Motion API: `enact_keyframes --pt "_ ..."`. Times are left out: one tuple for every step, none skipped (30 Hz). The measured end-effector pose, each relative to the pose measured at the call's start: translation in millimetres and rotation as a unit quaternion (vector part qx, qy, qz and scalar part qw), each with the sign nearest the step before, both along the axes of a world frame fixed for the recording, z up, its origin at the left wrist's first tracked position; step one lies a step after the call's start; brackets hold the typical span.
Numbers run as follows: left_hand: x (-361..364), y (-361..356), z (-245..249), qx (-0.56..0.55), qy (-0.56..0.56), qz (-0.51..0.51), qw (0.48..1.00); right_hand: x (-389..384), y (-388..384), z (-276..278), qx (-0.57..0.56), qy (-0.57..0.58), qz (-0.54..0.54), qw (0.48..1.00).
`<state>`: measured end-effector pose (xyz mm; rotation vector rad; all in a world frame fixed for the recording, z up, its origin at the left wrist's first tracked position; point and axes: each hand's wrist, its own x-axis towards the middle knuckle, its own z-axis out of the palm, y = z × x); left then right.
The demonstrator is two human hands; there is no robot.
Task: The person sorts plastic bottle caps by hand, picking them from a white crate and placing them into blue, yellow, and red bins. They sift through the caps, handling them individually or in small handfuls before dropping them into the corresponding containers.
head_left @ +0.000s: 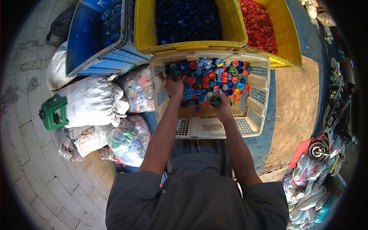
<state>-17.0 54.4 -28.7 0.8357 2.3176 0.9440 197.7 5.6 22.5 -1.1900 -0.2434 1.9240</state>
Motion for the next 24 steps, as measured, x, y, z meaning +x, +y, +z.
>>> enact_keyframes --pt "0.1 -5.7 -2.8 0.005 -0.038 0.007 0.999 -2.7 3.6 -2.2 0.005 -0.012 0.009 1.000" --pt "-0.7 -11.3 -5.3 0.012 -0.076 0.015 0.997 -5.5 9.6 -4.9 0.011 -0.024 0.018 0.999" --pt "-1.7 -17.1 4.0 0.008 -0.195 0.034 0.980 -8.8 15.8 -7.2 0.017 -0.036 0.028 0.999" --pt "-2.6 -23.8 18.3 0.006 -0.311 0.052 0.949 -14.1 23.8 -4.6 0.014 -0.083 0.060 0.995" --pt "-3.4 -31.7 31.2 0.005 -0.422 0.070 0.904 -20.0 32.6 -1.8 0.012 -0.130 0.091 0.987" --pt "-3.5 -42.2 35.2 0.034 -0.488 0.073 0.869 -26.2 40.6 0.1 0.011 -0.176 0.123 0.977" --pt "-2.2 -53.8 38.5 0.064 -0.551 0.076 0.828 -31.8 45.9 -5.2 0.103 -0.273 0.162 0.943" --pt "-1.1 -64.0 41.8 0.094 -0.611 0.078 0.782 -38.0 51.1 -12.6 0.194 -0.364 0.197 0.889" --pt "0.0 -72.8 46.0 0.095 -0.627 0.076 0.770 -43.7 56.5 -16.9 0.283 -0.448 0.226 0.818" --pt "0.8 -81.8 49.6 0.096 -0.642 0.075 0.757 -49.4 62.0 -16.9 0.302 -0.486 0.242 0.784" --pt "0.3 -89.2 53.0 0.098 -0.658 0.073 0.743 -55.3 67.7 -16.7 0.322 -0.522 0.256 0.747" --pt "-1.3 -97.3 53.0 0.107 -0.675 0.078 0.726 -62.7 71.7 -9.6 0.341 -0.557 0.269 0.708" --pt "-2.8 -105.2 52.9 0.116 -0.692 0.083 0.708 -69.3 73.5 -2.0 0.341 -0.581 0.278 0.685" --pt "-3.9 -111.0 51.8 0.125 -0.709 0.087 0.689 -75.3 76.0 6.0 0.341 -0.605 0.288 0.660" --pt "-4.3 -114.9 53.8 0.129 -0.711 0.098 0.685 -80.5 77.9 13.5 0.340 -0.628 0.297 0.634" --pt "-4.9 -118.9 55.6 0.133 -0.712 0.108 0.681 -83.9 79.5 13.3 0.331 -0.635 0.321 0.620" --pt "-5.8 -121.6 57.0 0.136 -0.713 0.119 0.678 -86.8 82.2 11.4 0.320 -0.642 0.344 0.606" --pt "-7.0 -122.5 59.7 0.142 -0.714 0.121 0.675 -89.4 84.8 9.0 0.310 -0.648 0.367 0.590" --pt "-8.5 -123.5 62.4 0.147 -0.714 0.123 0.673 -91.6 86.3 5.3 0.297 -0.658 0.378 0.579" --pt "-10.2 -123.8 65.2 0.153 -0.714 0.125 0.672 -93.4 88.0 0.5 0.284 -0.668 0.388 0.567" --pt "-11.7 -124.4 66.9 0.161 -0.715 0.124 0.669 -95.0 89.0 -2.4 0.271 -0.678 0.398 0.555" --pt "-13.2 -124.2 68.6 0.170 -0.715 0.122 0.667 -96.0 89.9 -4.9 0.268 -0.677 0.395 0.560" --pt "-14.5 -123.6 70.3 0.180 -0.715 0.120 0.665 -96.7 90.3 -7.2 0.265 -0.676 0.391 0.566" --pt "-15.1 -123.1 73.5 0.187 -0.714 0.123 0.663 -97.4 89.9 -5.8 0.261 -0.675 0.388 0.571"
